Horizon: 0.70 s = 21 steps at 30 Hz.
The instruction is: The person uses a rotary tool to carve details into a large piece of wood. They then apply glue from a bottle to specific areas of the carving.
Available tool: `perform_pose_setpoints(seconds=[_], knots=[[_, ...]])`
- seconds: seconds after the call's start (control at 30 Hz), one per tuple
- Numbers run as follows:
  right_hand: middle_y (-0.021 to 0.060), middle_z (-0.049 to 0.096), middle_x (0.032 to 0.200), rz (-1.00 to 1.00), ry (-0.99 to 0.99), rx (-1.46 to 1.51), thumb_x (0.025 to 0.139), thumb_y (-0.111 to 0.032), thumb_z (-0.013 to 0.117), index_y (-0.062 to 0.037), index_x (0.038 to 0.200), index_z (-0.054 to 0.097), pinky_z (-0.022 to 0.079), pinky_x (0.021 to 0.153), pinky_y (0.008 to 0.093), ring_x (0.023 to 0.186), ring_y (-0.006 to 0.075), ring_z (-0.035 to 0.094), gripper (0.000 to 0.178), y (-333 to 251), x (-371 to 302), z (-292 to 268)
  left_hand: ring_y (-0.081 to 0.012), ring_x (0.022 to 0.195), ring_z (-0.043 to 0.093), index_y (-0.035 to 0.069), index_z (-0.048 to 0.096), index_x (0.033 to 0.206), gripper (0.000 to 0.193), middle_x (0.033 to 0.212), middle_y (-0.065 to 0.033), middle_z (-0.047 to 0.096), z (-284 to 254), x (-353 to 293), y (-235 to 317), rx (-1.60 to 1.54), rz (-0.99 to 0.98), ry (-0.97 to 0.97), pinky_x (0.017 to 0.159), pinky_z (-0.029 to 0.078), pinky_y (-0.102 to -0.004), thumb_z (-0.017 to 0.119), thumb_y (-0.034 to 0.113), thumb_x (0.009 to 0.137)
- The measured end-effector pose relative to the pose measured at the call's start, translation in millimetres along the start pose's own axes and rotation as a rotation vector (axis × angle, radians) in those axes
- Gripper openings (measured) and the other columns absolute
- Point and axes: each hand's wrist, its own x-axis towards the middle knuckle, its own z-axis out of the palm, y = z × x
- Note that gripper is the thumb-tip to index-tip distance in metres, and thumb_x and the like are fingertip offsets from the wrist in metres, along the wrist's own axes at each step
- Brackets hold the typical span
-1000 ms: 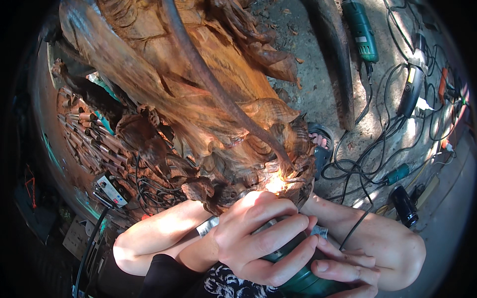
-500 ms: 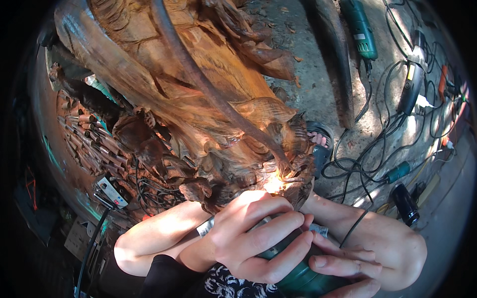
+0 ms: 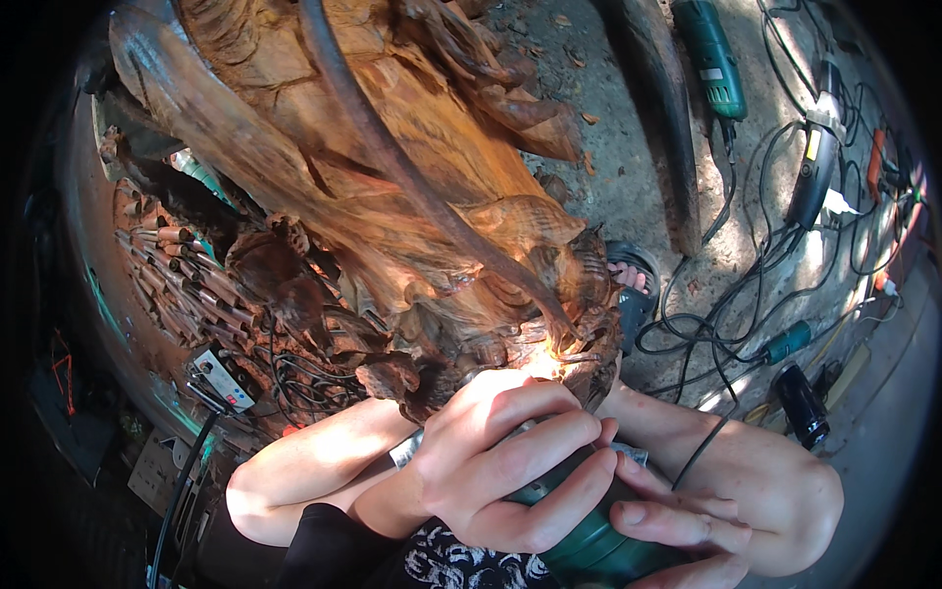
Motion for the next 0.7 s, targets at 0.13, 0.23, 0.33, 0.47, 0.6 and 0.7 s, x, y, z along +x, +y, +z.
perform_pose_setpoints(seconds=[0.13,0.23,0.33,0.47,0.6,0.7], knots=[[0.0136,0.059,0.150,0.035,0.085,0.160,0.080,-0.028,0.091,-0.0014,0.161,0.039,0.044,0.117,0.0327,0.140,0.0224,0.058,0.100,-16.9,11.4,10.8,-0.0271,0.090,0.069,0.007,0.072,0.113,0.034,0.107,-0.0123,0.070,1.3,-2.8,-0.3,0.035,0.013,0.013,0.068,0.060,-0.0377,0.083,0.002,0.081],[0.0141,0.060,0.149,-0.102,0.263,0.107,0.079,-0.030,0.091,0.0005,0.160,0.038,0.045,0.116,0.0323,0.138,0.0208,0.059,0.102,-5.4,13.1,27.3,-0.0272,0.090,0.069,0.006,0.072,0.113,0.035,0.108,-0.0129,0.070,3.1,-1.6,-0.8,0.003,0.030,0.011,0.067,0.060,-0.0365,0.083,0.001,0.081],[0.0142,0.060,0.148,-0.670,0.408,-0.384,0.078,-0.032,0.092,0.0026,0.158,0.042,0.046,0.115,0.0318,0.137,0.0200,0.059,0.101,54.1,15.0,46.5,-0.0272,0.090,0.068,0.006,0.072,0.113,0.034,0.108,-0.0133,0.070,3.6,-0.7,-5.9,-0.019,0.070,0.057,0.066,0.060,-0.0358,0.082,0.000,0.081],[0.0183,0.057,0.151,0.245,0.181,0.253,0.081,-0.034,0.089,-0.0053,0.159,0.044,0.046,0.116,0.0391,0.140,0.0286,0.057,0.094,-28.0,12.4,16.9,-0.0274,0.090,0.069,0.006,0.072,0.113,0.035,0.107,-0.0131,0.069,1.7,1.9,0.2,-0.018,0.048,0.014,0.065,0.059,-0.0364,0.082,0.000,0.080],[0.0218,0.048,0.162,-0.038,-0.006,-0.117,0.094,-0.027,0.079,-0.0084,0.164,0.038,0.044,0.118,0.0433,0.146,0.0354,0.053,0.083,-27.2,9.9,4.3,-0.0269,0.090,0.069,0.007,0.072,0.113,0.037,0.106,-0.0118,0.069,-0.2,-1.1,-6.3,-0.018,0.023,0.018,0.065,0.059,-0.0371,0.084,0.000,0.079],[0.0215,0.045,0.165,-0.220,0.045,0.228,0.099,-0.022,0.075,-0.0062,0.164,0.035,0.046,0.117,0.0427,0.147,0.0358,0.052,0.078,30.7,-9.9,15.9,-0.0259,0.089,0.070,0.009,0.073,0.112,0.037,0.106,-0.0104,0.070,-1.2,7.4,-4.0,-0.006,0.070,-0.008,0.066,0.060,-0.0372,0.085,-0.001,0.079]])
